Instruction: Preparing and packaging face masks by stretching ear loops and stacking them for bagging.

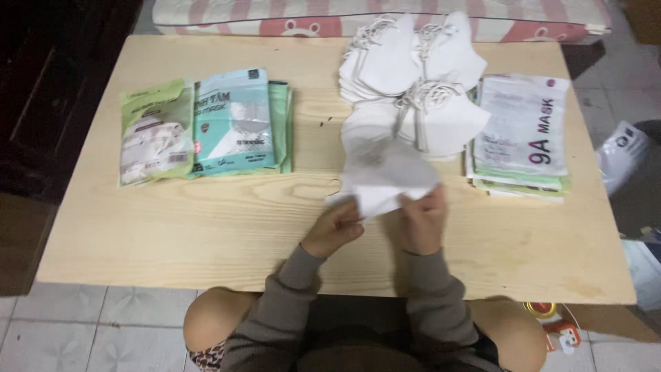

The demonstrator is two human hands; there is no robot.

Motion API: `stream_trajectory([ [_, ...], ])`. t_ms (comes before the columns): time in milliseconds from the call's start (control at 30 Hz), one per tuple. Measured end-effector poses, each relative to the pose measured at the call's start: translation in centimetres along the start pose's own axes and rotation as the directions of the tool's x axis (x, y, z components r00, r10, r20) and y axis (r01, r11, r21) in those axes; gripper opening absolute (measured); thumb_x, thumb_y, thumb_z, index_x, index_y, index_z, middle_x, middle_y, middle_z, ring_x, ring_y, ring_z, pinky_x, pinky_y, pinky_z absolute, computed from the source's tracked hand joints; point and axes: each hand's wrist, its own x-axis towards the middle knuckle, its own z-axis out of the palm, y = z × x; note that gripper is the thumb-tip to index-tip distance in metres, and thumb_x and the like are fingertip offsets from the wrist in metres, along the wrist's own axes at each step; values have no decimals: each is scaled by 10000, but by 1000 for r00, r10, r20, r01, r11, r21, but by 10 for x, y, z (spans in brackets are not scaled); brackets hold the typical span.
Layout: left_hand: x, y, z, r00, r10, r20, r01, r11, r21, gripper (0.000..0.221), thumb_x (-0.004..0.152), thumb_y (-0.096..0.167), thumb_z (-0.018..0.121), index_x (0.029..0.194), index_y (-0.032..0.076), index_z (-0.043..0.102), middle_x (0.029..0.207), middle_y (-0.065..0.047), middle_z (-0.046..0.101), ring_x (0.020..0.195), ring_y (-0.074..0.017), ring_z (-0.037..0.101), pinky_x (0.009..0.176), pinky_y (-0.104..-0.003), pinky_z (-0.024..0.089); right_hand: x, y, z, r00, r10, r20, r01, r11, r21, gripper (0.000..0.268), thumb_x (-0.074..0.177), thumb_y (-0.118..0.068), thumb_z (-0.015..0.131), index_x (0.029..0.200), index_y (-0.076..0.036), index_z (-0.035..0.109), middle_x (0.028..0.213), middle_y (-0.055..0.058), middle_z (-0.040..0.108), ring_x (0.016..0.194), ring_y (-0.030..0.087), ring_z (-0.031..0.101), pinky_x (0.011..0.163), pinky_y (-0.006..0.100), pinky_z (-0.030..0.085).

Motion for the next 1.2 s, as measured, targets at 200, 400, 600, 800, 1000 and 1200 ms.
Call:
stream_trajectory([
  [200,-6,-22,-8,953,-57,-299,39,997,-64,713,868,323,806,1430,-30,546,1420,-215,587,1330,-364,515,1104,-542,429,-3,62,-43,899,275,341,-204,952,-230,542,756,33,821,1259,-42,633,1105,130,760,1016,208,712,835,378,602],
  [400,-3,11,-3,918,284,-275,-179,919,351,424,865,153,790,1242,-11,687,1214,-216,706,1180,-367,637,1021,-516,500,48,-49,-68,880,173,441,372,325,-869,436,900,-88,688,1333,-51,648,1167,236,700,1055,476,682,892,587,556],
  [600,2,7,3,854,486,-183,-286,733,617,270,843,68,785,1112,51,781,1054,-168,770,1066,-349,705,971,-481,559,195,38,-242,1000,-15,20,12,-420,-907,514,974,-147,670,1463,-280,588,1364,161,593,1143,422,661,886,588,574],
  [800,3,-8,-5,767,555,-323,-337,775,534,152,879,43,744,1009,-32,770,964,-248,763,1015,-323,704,881,-510,554,221,23,-281,920,387,59,323,-666,-673,885,765,-280,821,1558,-352,436,1637,-33,429,1511,281,367,1186,564,322],
  [1000,-10,5,-28,762,385,-521,-167,894,415,335,865,172,818,1139,-7,747,1107,-209,752,1118,-330,668,1026,-527,503,213,-1,-269,889,435,139,426,-680,-597,211,901,-105,611,872,-105,820,855,83,805,906,245,780,821,401,595],
  [1200,-10,1,-23,736,361,-573,-171,918,358,359,851,134,837,1166,-7,739,1129,-218,745,1139,-299,649,1041,-531,479,197,-17,-268,867,338,367,492,-702,-516,173,944,-148,569,927,-72,724,819,79,741,864,208,759,750,338,620],
])
